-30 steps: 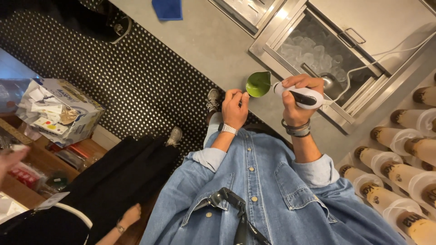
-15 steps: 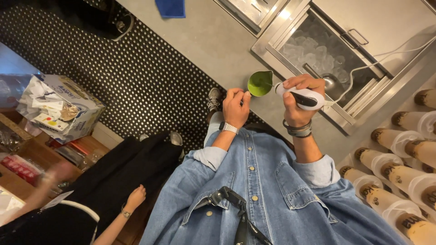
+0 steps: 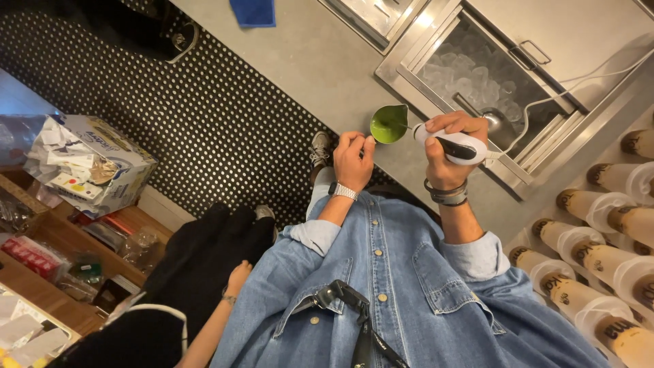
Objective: The person prepares a beverage by pouring liquids from a bottle and a carton into a metal pitcher on a scale. They then scoop a green powder from a container and add it to the pitcher. Finally, they use a handheld electric frother to mix the contents of the pitcher.
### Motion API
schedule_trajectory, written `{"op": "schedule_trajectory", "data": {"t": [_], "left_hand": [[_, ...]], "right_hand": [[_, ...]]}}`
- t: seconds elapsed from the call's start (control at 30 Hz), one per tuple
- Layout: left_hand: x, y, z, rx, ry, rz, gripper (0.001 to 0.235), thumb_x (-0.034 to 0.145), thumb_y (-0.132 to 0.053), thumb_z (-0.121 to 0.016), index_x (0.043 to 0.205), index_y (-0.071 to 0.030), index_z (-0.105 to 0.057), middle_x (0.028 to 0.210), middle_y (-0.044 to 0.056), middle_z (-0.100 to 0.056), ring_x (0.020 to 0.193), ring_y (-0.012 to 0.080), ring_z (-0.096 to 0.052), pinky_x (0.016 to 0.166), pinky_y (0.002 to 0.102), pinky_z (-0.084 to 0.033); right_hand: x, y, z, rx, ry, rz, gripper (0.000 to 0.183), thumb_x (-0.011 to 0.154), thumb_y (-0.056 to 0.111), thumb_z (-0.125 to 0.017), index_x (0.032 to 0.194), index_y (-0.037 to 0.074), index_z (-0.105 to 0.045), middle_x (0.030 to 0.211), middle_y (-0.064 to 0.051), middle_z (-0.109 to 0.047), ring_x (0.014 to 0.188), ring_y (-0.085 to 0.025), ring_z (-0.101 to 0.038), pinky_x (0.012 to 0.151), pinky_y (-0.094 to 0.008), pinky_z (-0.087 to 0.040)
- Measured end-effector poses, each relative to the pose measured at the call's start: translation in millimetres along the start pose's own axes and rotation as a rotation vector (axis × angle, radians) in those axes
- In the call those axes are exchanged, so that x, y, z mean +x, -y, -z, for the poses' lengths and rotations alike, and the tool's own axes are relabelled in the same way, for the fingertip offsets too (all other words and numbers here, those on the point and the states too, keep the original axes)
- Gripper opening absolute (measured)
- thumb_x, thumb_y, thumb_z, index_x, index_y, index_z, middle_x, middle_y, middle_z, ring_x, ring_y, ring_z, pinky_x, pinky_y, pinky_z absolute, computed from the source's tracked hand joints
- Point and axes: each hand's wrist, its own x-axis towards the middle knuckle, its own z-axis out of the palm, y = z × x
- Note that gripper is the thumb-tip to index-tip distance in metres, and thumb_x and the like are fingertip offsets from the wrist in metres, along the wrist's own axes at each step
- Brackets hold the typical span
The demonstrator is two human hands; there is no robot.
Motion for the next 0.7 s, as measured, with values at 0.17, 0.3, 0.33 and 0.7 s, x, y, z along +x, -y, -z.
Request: {"op": "schedule_trajectory", "data": {"t": [0.17,0.3,0.33,0.7], "left_hand": [[0.3,-0.8,1.1,0.005,0.010,0.004,0.041,0.102,-0.035,-0.061,0.068,-0.011,-0.058,0.091,0.002,-0.063,0.072,0.0360,-0.069,0.062,0.040,-0.055],[3.1,-4.5,3.2,-0.004,0.018,0.010,0.040,0.102,-0.033,-0.061,0.068,-0.011,-0.056,0.089,0.002,-0.061,0.070,0.0364,-0.068,0.062,0.040,-0.055],[2.6,-3.6,2.4,-0.003,0.012,0.008,0.040,0.101,-0.033,-0.062,0.067,-0.011,-0.056,0.089,0.002,-0.061,0.069,0.0354,-0.068,0.063,0.039,-0.055],[3.1,-1.9,3.1,0.008,0.008,0.002,0.040,0.101,-0.033,-0.063,0.067,-0.013,-0.055,0.087,0.000,-0.060,0.069,0.0341,-0.068,0.062,0.038,-0.055]], "right_hand": [[-0.7,0.4,-0.3,-0.001,-0.012,0.005,0.035,0.090,0.010,-0.081,0.090,0.001,-0.047,0.076,-0.020,-0.063,0.074,-0.031,-0.067,0.073,-0.038,-0.052],[-0.9,1.5,-0.9,0.007,-0.022,0.006,0.036,0.090,0.010,-0.081,0.090,0.000,-0.046,0.075,-0.021,-0.062,0.074,-0.032,-0.067,0.074,-0.038,-0.053],[-1.0,1.7,-0.9,0.010,-0.028,0.010,0.036,0.089,0.009,-0.081,0.090,0.000,-0.047,0.075,-0.021,-0.062,0.074,-0.032,-0.067,0.074,-0.039,-0.053],[-0.3,2.0,-1.6,-0.020,-0.036,0.007,0.036,0.090,0.011,-0.082,0.090,-0.001,-0.048,0.074,-0.021,-0.063,0.073,-0.031,-0.067,0.072,-0.038,-0.053]]}}
